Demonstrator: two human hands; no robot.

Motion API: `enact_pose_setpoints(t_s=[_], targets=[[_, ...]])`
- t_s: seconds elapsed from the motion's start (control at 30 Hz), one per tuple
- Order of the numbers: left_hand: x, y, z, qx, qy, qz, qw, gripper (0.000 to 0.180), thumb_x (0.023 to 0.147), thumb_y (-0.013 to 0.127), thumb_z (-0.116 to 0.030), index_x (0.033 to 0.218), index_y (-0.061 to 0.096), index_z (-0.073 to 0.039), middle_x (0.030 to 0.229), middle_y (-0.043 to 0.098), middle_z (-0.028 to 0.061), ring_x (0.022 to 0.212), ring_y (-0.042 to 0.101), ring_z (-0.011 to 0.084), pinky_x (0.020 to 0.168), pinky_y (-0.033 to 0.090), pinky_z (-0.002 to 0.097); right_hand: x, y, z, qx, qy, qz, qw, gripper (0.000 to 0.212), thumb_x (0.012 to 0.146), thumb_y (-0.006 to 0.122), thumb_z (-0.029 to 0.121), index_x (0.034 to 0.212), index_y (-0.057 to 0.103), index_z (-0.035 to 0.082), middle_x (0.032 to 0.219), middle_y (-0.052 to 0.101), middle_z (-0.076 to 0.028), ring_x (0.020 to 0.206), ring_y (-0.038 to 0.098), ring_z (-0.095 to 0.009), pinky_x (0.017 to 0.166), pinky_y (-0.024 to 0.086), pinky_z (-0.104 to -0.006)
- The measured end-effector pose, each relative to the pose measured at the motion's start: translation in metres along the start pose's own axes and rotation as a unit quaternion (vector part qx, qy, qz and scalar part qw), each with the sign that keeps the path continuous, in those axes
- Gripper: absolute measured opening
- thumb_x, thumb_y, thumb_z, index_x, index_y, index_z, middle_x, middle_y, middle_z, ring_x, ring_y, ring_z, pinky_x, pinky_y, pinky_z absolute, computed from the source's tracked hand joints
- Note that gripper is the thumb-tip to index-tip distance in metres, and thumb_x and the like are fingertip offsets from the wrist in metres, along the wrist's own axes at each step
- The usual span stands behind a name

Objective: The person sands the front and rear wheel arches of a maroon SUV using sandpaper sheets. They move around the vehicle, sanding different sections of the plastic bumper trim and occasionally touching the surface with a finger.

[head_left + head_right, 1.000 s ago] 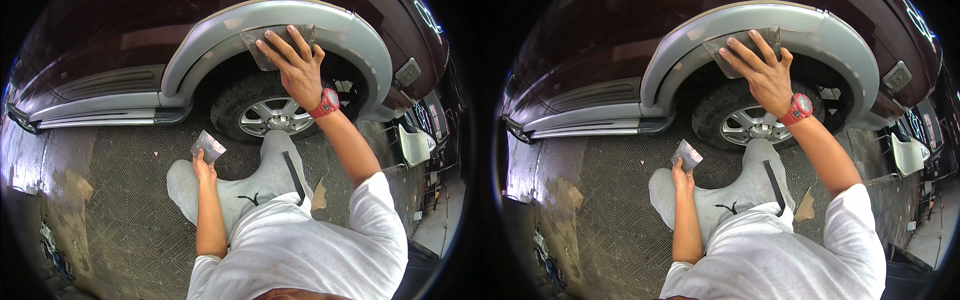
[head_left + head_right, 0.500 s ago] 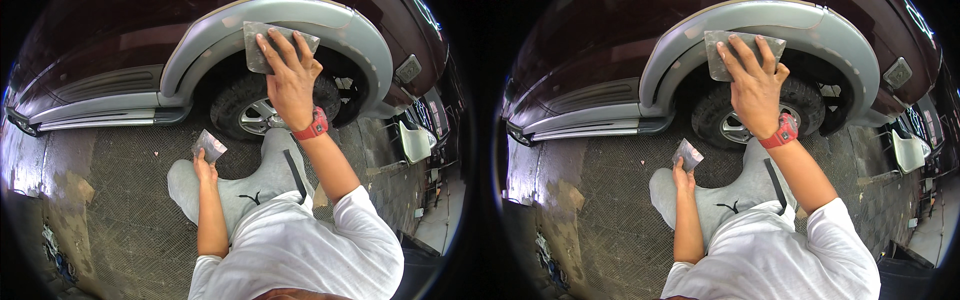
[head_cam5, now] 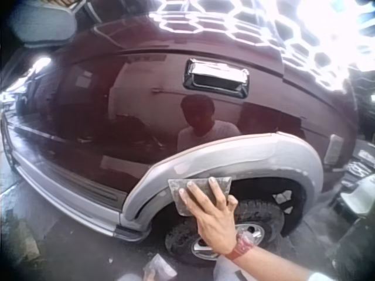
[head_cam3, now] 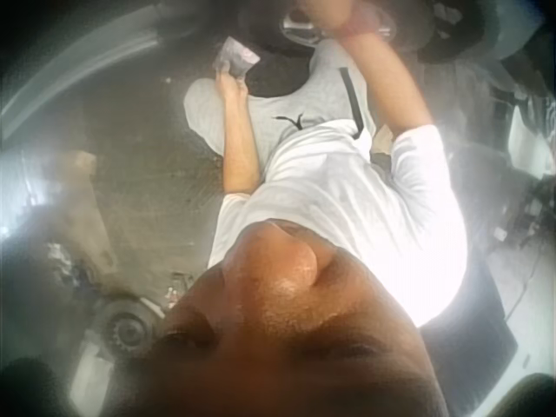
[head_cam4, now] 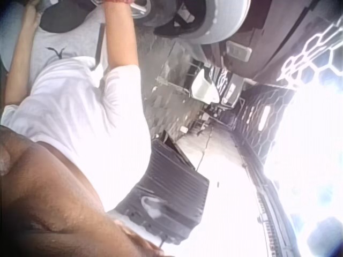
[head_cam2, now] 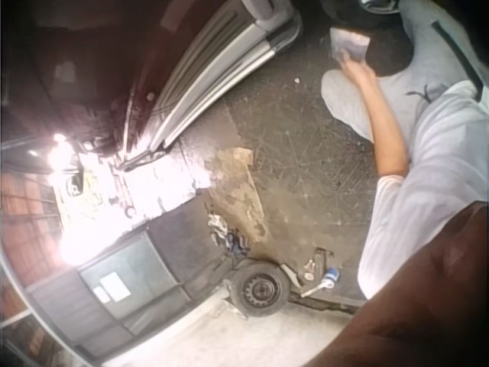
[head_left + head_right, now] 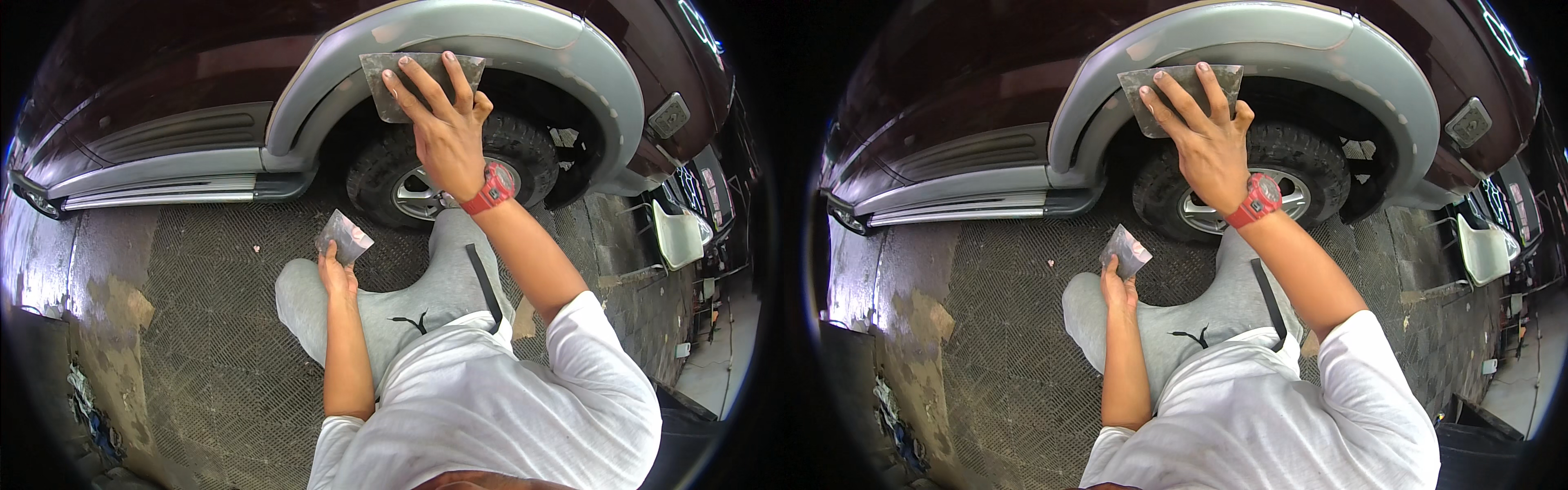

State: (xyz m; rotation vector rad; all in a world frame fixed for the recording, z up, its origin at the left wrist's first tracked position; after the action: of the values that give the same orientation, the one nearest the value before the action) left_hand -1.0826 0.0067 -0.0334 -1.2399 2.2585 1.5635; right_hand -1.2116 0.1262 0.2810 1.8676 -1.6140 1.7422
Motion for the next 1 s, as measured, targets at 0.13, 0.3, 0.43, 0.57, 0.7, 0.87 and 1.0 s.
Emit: enact_pose_setpoints(t_s=[0.13,0.3,0.43,0.57,0.7,0.87,1.0], targets=[[-0.001,0.003,-0.001,-0.002,0.002,-0.008,1.0,0.04,0.101,0.065,-0.012,0.138,0.053,-0.001,0.131,0.063,0.0134,0.114,0.067,0.0258,0.089,0.059,0.0373,-0.011,0.017,-0.012,-0.014,-0.008,-0.012,1.0,0.07,0.084,0.069,0.003,0.145,0.062,0.035,0.159,0.047,0.013,0.153,0.029,-0.023,0.097,0.028,-0.0446],[-0.003,0.002,-0.002,0.016,-0.002,-0.008,1.0,0.039,0.101,0.065,-0.013,0.137,0.053,-0.002,0.131,0.063,0.0125,0.116,0.066,0.0259,0.092,0.058,0.0397,-0.014,0.0,-0.002,0.002,0.03,-0.006,1.0,0.072,0.082,0.07,0.002,0.145,0.063,0.035,0.158,0.048,0.013,0.153,0.029,-0.024,0.097,0.027,-0.0437],[0.0,0.0,-0.001,0.011,-0.001,0.008,1.0,0.04,0.101,0.065,-0.013,0.137,0.054,-0.002,0.132,0.063,0.0124,0.117,0.065,0.0258,0.094,0.057,0.0409,-0.001,-0.014,0.012,0.0,0.05,0.006,0.999,0.07,0.082,0.069,0.003,0.145,0.062,0.032,0.156,0.049,0.01,0.153,0.03,-0.027,0.095,0.029,-0.0446],[0.001,-0.001,0.0,0.017,-0.002,0.01,1.0,0.04,0.101,0.065,-0.013,0.138,0.054,-0.001,0.134,0.063,0.0129,0.118,0.065,0.0261,0.095,0.057,0.0406,-0.001,-0.014,0.025,0.014,0.027,0.035,0.999,0.066,0.083,0.067,0.004,0.145,0.062,0.025,0.156,0.048,0.006,0.152,0.03,-0.029,0.093,0.033,-0.0492],[-0.001,-0.002,-0.001,0.016,-0.005,0.0,1.0,0.04,0.102,0.064,-0.013,0.138,0.054,0.001,0.135,0.062,0.0137,0.12,0.064,0.0269,0.098,0.056,0.0404,-0.006,-0.03,0.034,0.037,0.043,0.092,0.994,0.073,0.082,0.068,0.0,0.148,0.059,0.027,0.159,0.046,0.006,0.153,0.029,-0.029,0.095,0.032,-0.049],[-0.003,0.0,-0.001,0.025,0.001,0.009,1.0,0.04,0.102,0.063,-0.013,0.139,0.054,0.001,0.134,0.063,0.0139,0.121,0.063,0.0269,0.1,0.054,0.0403,0.004,-0.034,0.024,0.029,0.034,0.03,0.999,0.067,0.08,0.068,0.002,0.145,0.061,0.019,0.154,0.049,0.001,0.151,0.032,-0.032,0.09,0.034,-0.0507],[0.006,-0.005,0.004,0.04,0.007,-0.008,0.999,0.037,0.102,0.064,-0.013,0.135,0.057,0.002,0.13,0.065,0.0135,0.118,0.065,0.0262,0.097,0.055,0.0394,0.001,-0.027,0.024,0.039,0.039,0.058,0.997,0.065,0.08,0.068,0.005,0.144,0.061,0.019,0.153,0.049,-0.001,0.149,0.034,-0.033,0.09,0.037,-0.054]])
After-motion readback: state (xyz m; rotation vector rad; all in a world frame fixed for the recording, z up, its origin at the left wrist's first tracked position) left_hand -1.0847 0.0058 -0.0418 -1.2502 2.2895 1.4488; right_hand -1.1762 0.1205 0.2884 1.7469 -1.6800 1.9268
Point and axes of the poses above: each hand's wrist, its own x-axis towards the middle knuckle, its own y-axis out of the palm, z = x × y, the point moved 1 cm from there along x, towards the middle knuckle
